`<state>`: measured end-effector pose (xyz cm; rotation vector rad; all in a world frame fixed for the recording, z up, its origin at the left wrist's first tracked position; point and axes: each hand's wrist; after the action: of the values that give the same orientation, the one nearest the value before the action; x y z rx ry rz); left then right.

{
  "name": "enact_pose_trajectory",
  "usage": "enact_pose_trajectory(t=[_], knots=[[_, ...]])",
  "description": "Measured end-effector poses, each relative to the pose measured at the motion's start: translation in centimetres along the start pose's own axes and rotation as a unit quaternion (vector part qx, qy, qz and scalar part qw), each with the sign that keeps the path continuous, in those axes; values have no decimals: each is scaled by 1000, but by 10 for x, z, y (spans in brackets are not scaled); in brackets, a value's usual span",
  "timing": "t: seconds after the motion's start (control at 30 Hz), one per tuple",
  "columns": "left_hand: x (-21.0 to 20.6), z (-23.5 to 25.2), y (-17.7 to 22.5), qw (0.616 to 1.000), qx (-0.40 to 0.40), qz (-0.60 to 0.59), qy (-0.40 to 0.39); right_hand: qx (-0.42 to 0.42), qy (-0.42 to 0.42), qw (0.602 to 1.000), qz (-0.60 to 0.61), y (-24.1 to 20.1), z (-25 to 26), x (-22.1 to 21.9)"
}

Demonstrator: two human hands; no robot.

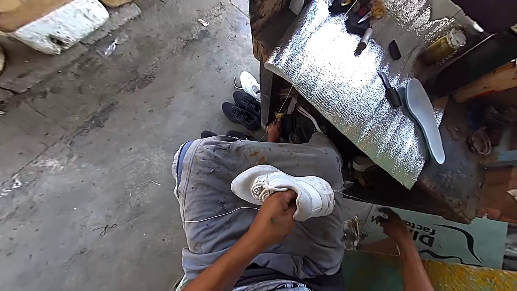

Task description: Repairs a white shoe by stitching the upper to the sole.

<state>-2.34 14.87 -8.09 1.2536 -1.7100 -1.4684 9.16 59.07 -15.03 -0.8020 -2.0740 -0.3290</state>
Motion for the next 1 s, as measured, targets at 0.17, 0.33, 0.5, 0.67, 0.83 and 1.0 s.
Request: enact_pose_trajectory(t=[0.17,0.33,0.5,0.67,0.83,1.0], knots=[[-16,-11,32,980,-39,195,4,214,134,947,198,-96,-79,20],[-43,-34,81,908,-163,385,25,515,176,827,142,-184,-125,55],[-53,-12,81,921,-89,364,-104,522,126,832,135,-174,-90,54],[-15,-28,87,889,-222,389,-95,438,103,876,175,-153,-102,56],[23,-42,69,893,-181,377,-166,408,106,886,193,-142,-115,50],[17,-30,59,913,-196,339,-111,320,177,910,198,-123,-122,47]])
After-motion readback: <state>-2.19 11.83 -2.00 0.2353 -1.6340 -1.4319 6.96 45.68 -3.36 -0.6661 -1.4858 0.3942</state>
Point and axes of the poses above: each hand's wrist, its own z-axis towards the middle knuckle, its own x-axis out of the back of the hand, y = z × x, and after that the axes turned 15 degrees about -z, right-handed
